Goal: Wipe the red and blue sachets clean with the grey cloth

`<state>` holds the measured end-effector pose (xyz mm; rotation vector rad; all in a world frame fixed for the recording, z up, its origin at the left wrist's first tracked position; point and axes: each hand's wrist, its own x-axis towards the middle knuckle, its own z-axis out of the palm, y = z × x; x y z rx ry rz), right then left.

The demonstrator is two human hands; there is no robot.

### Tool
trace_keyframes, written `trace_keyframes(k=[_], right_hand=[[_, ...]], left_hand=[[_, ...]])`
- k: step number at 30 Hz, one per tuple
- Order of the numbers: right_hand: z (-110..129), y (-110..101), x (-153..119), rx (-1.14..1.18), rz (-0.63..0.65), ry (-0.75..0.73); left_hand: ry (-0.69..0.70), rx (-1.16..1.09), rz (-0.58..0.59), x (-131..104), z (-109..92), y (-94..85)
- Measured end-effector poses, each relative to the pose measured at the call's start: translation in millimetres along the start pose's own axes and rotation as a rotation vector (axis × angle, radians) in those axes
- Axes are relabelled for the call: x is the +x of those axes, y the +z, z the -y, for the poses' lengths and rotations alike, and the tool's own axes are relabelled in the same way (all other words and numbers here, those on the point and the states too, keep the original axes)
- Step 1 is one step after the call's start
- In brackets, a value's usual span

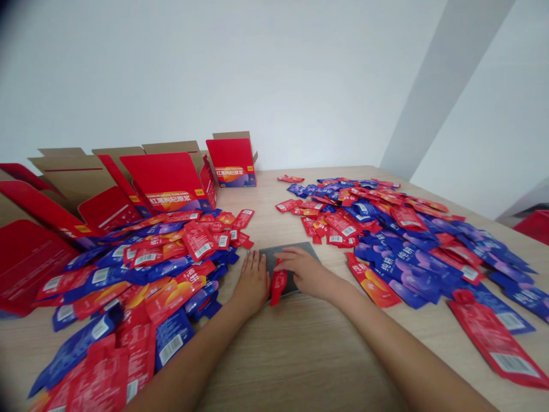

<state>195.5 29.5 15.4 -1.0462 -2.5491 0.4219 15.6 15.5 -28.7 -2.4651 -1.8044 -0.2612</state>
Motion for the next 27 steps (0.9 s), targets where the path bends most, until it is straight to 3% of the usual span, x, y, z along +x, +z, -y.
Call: trace_keyframes(k=[4, 9, 14, 16, 19, 21, 23, 25, 27], right_hand=[[0.1, 1.6, -3.9, -0.018, 0.148, 0.010], [0.3, -9.9, 1.2, 0.261, 0.103, 0.097], [-11.2, -10.8, 9.6, 0.727, -0.149, 0.415], [-15.6, -8.6, 11.5, 0.848, -0.172, 0.561], [-20.3, -4.0, 12.0, 0.740, -0.139, 0.710], [-23.6, 1.6, 9.9, 0.448, -0.170, 0.644], [-27.5, 10.6, 5.3, 0.137, -0.175, 0.422], [-31.3, 22.4, -0.9, -0.048, -0.097, 0.177], [-33.9, 34.5, -6.1, -0.124, -0.006, 0.038]], left_hand=[[-0.014, 0.007, -0.002, 1.1, 0.6, 2.9], [-0.019, 0.006, 0.013, 0.9, 2.0, 3.8], [-0.019, 0.001, -0.025, -1.4, 1.2, 0.7], [-0.029, 0.002, -0.024, -1.7, 0.2, 0.0], [-0.036, 0.017, -0.018, -1.5, -1.0, 0.1], [-0.034, 0.027, -0.014, -1.2, -1.4, 0.8], [-0.029, 0.028, -0.008, -0.9, -1.3, 1.3], [-0.025, 0.023, 0.005, -0.5, -1.2, 1.3], [-0.025, 0.020, 0.026, 0.0, -1.3, 0.5]])
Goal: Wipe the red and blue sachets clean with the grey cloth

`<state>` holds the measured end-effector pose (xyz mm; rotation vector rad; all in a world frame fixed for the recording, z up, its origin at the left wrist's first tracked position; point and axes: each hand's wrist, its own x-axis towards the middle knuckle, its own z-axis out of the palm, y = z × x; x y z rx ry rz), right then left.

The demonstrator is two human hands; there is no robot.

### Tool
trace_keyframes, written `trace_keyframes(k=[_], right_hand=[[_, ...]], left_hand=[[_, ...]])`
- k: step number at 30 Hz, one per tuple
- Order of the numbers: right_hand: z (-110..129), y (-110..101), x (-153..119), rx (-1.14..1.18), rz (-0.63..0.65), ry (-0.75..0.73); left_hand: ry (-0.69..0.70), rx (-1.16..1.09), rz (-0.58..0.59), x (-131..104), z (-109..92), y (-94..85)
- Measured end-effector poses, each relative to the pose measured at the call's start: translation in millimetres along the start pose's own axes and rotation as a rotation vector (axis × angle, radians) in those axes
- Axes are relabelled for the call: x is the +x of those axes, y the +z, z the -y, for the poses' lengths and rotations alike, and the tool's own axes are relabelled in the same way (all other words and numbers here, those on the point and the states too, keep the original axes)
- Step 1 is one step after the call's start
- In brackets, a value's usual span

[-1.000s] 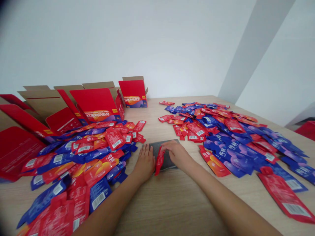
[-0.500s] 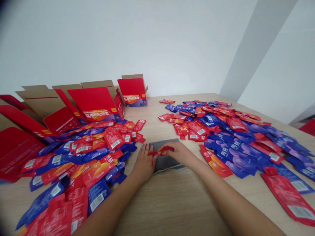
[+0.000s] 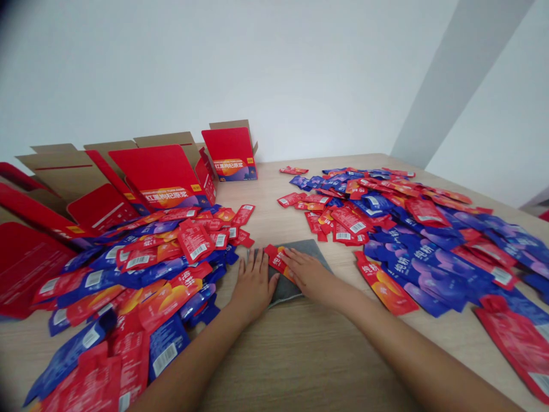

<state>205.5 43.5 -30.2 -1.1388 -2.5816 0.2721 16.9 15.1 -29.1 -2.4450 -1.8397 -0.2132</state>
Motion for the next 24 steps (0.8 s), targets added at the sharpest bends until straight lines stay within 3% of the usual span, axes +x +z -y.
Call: trace_keyframes(k=[4, 13, 20, 24], right_hand=[[0.5, 13.9, 4.5, -0.142, -0.010, -0.029], [-4.0, 9.8, 60.5, -0.266, -0.044, 0.173], [10.2, -19.2, 35.1, -0.256, -0.255, 0.267], [41.8, -36.1, 15.9, -0.255, -0.209, 0.128]], left_hand=[[-0.004, 0.003, 0.034, 0.7, -1.4, -2.5], [0.010, 0.003, 0.008, -0.1, 0.4, -2.8], [0.018, -0.029, -0.002, -0.8, 1.5, -3.2], [0.023, -0.027, -0.030, -1.1, 1.3, -2.3]])
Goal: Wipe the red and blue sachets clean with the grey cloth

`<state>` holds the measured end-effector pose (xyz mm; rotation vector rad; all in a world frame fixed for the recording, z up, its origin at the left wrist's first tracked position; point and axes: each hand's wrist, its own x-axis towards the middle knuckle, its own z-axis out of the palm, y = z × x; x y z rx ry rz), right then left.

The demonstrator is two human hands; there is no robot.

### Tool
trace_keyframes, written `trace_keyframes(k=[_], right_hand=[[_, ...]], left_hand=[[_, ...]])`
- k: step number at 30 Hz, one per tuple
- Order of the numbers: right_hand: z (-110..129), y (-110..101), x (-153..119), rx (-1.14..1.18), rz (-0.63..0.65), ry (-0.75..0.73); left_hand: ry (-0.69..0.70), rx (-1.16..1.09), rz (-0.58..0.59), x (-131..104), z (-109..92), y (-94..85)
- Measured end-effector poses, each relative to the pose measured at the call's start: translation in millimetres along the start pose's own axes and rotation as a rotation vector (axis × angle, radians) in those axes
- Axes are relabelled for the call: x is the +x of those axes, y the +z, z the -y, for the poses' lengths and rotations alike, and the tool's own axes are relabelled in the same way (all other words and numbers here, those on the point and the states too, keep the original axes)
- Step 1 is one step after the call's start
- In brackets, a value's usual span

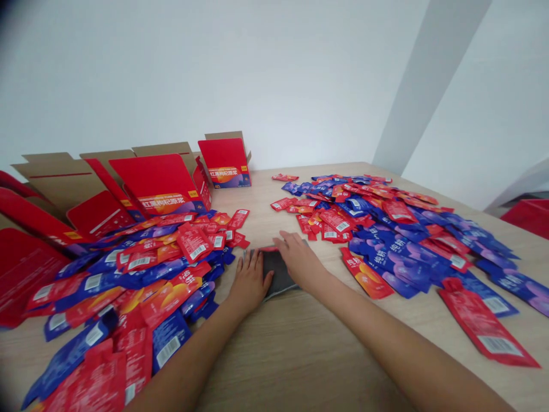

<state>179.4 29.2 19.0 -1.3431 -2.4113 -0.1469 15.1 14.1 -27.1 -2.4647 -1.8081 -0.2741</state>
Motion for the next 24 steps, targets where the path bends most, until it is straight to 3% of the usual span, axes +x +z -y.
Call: trace_keyframes(k=[4, 9, 13, 17, 24], right_hand=[[17.6, 0.5, -15.0, 0.012, 0.141, -0.165], [11.0, 23.3, -23.2, -0.123, 0.332, -0.103], [0.3, 29.3, -11.7, -0.119, 0.346, -0.085], [-15.6, 33.5, 17.4, -0.120, 0.325, -0.017], [-31.6, 30.4, 49.5, -0.036, 0.294, 0.180]], left_hand=[[0.004, 0.011, 0.002, -0.5, -0.2, 0.5], [-0.008, 0.007, 0.012, -0.6, -0.7, 0.3], [-0.002, 0.023, 0.018, -0.1, -0.8, 0.4], [-0.010, 0.037, 0.034, 0.8, -1.1, -1.1], [-0.009, 0.028, 0.015, -0.3, -1.0, -0.3]])
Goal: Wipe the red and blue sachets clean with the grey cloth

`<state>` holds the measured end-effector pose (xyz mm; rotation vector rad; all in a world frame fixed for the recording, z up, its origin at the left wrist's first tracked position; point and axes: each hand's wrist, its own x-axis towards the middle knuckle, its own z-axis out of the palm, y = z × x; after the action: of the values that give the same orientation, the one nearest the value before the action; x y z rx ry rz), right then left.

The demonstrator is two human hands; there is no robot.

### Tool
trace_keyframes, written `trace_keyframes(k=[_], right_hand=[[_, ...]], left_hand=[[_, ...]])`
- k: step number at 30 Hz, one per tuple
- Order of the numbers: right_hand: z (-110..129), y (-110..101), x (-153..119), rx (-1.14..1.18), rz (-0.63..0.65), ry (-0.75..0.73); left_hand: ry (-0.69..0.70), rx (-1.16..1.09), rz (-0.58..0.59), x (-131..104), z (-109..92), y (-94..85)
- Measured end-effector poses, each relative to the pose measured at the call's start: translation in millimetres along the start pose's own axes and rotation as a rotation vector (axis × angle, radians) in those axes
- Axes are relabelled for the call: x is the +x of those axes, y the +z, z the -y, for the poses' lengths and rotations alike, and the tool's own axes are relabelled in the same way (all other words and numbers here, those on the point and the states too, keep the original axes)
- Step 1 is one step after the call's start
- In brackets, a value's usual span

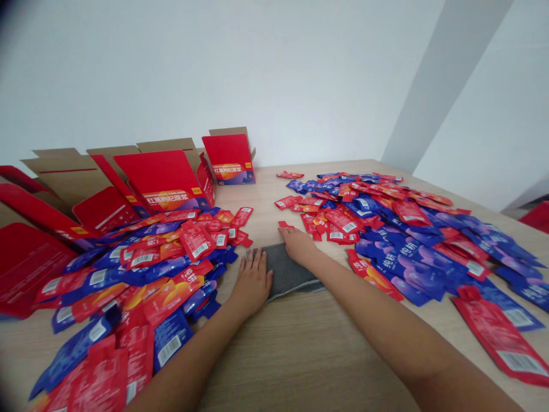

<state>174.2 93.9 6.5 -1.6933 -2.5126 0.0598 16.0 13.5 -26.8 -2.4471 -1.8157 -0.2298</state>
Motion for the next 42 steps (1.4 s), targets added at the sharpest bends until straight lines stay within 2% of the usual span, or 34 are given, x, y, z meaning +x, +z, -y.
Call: trace_keyframes(k=[5, 9, 12, 15, 21, 23, 25, 30, 37, 40, 42], right_hand=[[12.1, -27.8, 5.7, 0.068, -0.002, 0.095], [37.5, -55.4, 31.9, 0.311, -0.061, 0.025], [43.8, -63.4, 51.1, 0.468, -0.140, -0.009], [22.5, -52.9, 52.0, 0.440, -0.214, 0.157], [-45.7, -3.1, 11.4, 0.198, -0.194, 0.458], [-56.3, 7.8, 2.3, 0.027, -0.169, 0.498], [-60.9, 11.9, -1.2, -0.118, -0.133, 0.459], [-67.5, 2.9, -3.4, -0.158, -0.074, 0.360], [-82.0, -17.4, -12.1, -0.110, -0.039, 0.402], [-88.6, -34.5, -11.3, -0.094, -0.096, 0.504], [-90.6, -42.9, -12.0, -0.001, -0.208, 0.547]], left_hand=[[0.001, 0.006, -0.011, 0.1, -0.4, 1.6], [0.011, 0.011, -0.022, -0.6, 0.0, 2.3], [0.001, 0.005, -0.041, -1.7, 0.5, 3.7], [-0.017, 0.015, -0.098, -2.7, 0.4, 5.4], [-0.004, 0.028, -0.144, -3.0, 0.5, 8.5], [-0.005, 0.031, -0.148, -3.1, 1.0, 9.0], [-0.003, 0.030, -0.147, -3.3, 1.6, 9.1], [0.006, 0.011, -0.134, -3.4, 2.0, 8.7], [0.005, -0.073, -0.047, -1.4, 0.4, 4.2], [0.009, -0.087, -0.009, -0.7, -0.2, 1.4], [0.003, -0.086, -0.014, -0.3, -0.6, 0.7]])
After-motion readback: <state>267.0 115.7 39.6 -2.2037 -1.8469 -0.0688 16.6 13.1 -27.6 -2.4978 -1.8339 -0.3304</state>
